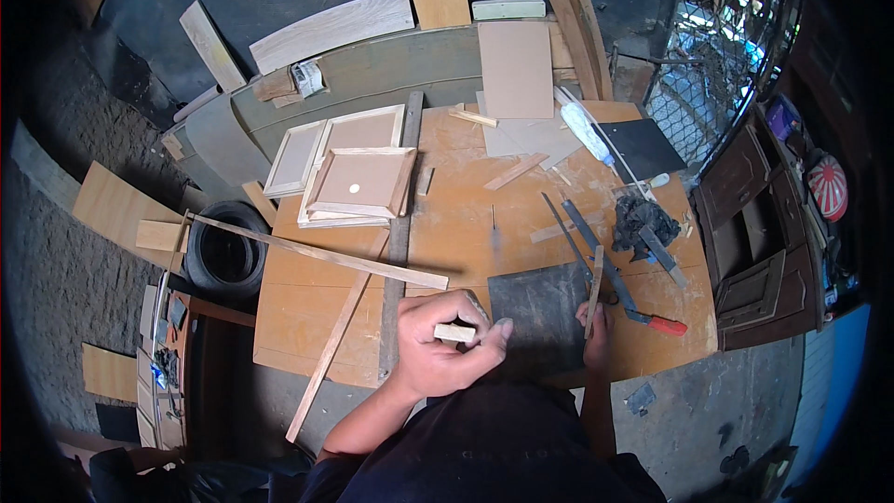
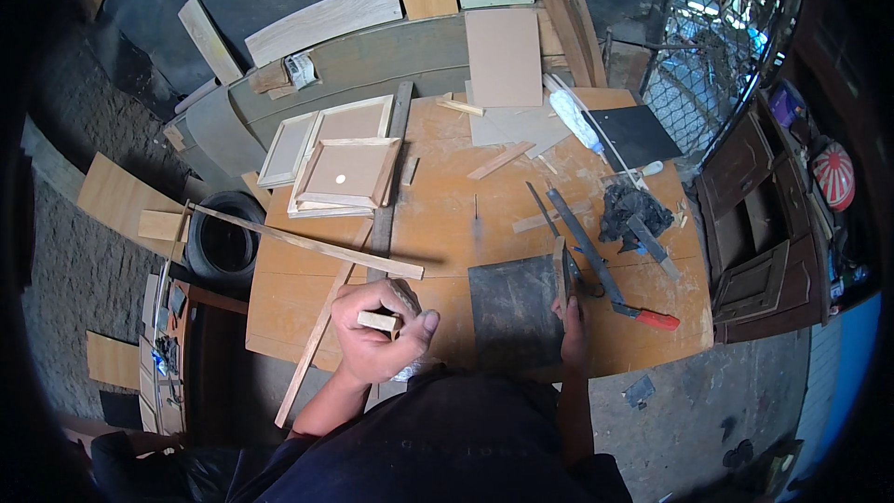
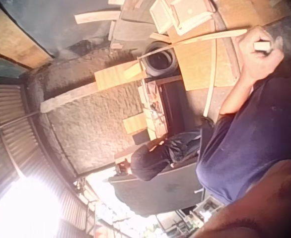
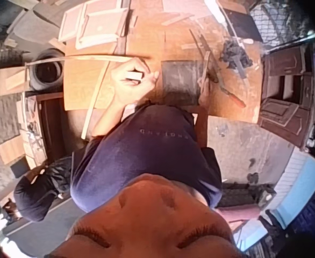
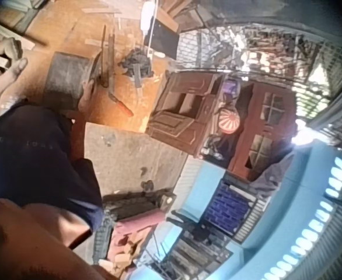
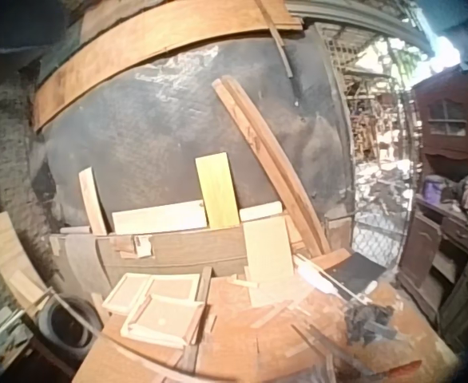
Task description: Measure and assemble a wooden picture frame using a file and ruler.
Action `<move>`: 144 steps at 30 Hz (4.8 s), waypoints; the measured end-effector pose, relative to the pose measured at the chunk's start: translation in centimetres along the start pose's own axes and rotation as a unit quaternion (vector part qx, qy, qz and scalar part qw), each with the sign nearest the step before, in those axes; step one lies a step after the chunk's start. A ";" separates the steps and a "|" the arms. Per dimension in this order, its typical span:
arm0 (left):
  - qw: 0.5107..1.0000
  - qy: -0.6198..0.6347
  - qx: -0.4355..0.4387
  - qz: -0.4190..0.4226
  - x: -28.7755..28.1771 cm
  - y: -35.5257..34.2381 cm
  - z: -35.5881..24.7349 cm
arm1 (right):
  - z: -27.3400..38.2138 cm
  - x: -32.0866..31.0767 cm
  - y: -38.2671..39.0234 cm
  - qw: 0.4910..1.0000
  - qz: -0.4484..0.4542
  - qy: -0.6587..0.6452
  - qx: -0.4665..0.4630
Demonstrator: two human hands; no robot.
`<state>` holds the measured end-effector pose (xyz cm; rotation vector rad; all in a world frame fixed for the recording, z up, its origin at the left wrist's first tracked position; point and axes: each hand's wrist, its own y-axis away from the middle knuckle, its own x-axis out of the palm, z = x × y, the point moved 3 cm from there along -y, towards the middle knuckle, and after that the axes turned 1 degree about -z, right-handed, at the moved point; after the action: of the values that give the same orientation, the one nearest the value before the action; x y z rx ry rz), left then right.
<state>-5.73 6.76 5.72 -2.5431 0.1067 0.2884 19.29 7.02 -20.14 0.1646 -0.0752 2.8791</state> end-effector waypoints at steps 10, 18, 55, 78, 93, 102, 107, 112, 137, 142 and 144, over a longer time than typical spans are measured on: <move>0.999 -0.001 0.049 0.009 0.1 0.1 -2.7 | -0.6 -0.9 0.8 1.000 -0.002 0.023 0.006; 0.957 0.241 -0.122 -0.104 -1.0 1.0 0.9 | -1.3 -1.1 0.6 0.998 0.023 0.029 0.054; 0.946 0.231 -0.137 -0.181 -2.8 2.5 6.7 | 13.1 5.8 3.1 0.971 0.121 -0.079 -0.193; 0.851 0.344 -0.374 -0.130 -0.2 4.7 10.7 | 10.9 4.6 3.3 0.952 0.151 0.047 -0.264; 0.867 0.361 -0.339 -0.051 1.6 4.6 10.4 | 12.3 5.6 2.9 0.935 0.183 0.102 -0.286; 0.894 0.268 -0.358 -0.010 2.2 3.7 9.5 | 9.6 4.4 2.6 0.961 0.198 0.094 -0.166; 0.932 0.155 -0.327 -0.020 2.3 3.6 9.1 | 9.5 4.6 2.1 0.976 0.177 0.075 -0.102; 0.932 0.117 -0.342 -0.022 2.3 3.6 8.3 | 9.4 4.6 2.2 0.981 0.156 0.079 -0.081; 0.922 0.152 -0.357 -0.007 2.5 3.9 7.4 | 7.4 3.8 2.2 0.984 0.174 0.021 0.015; 0.936 0.114 -0.335 0.000 2.6 4.0 6.9 | 7.2 3.7 2.5 0.983 0.182 0.026 0.013; 0.936 0.139 -0.324 0.002 2.7 4.0 6.8 | 7.0 3.8 2.5 0.985 0.175 0.016 -0.001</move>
<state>-4.86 7.17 -2.62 -3.2305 0.1431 -0.0590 15.78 5.10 -12.85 0.1153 -0.1104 3.2303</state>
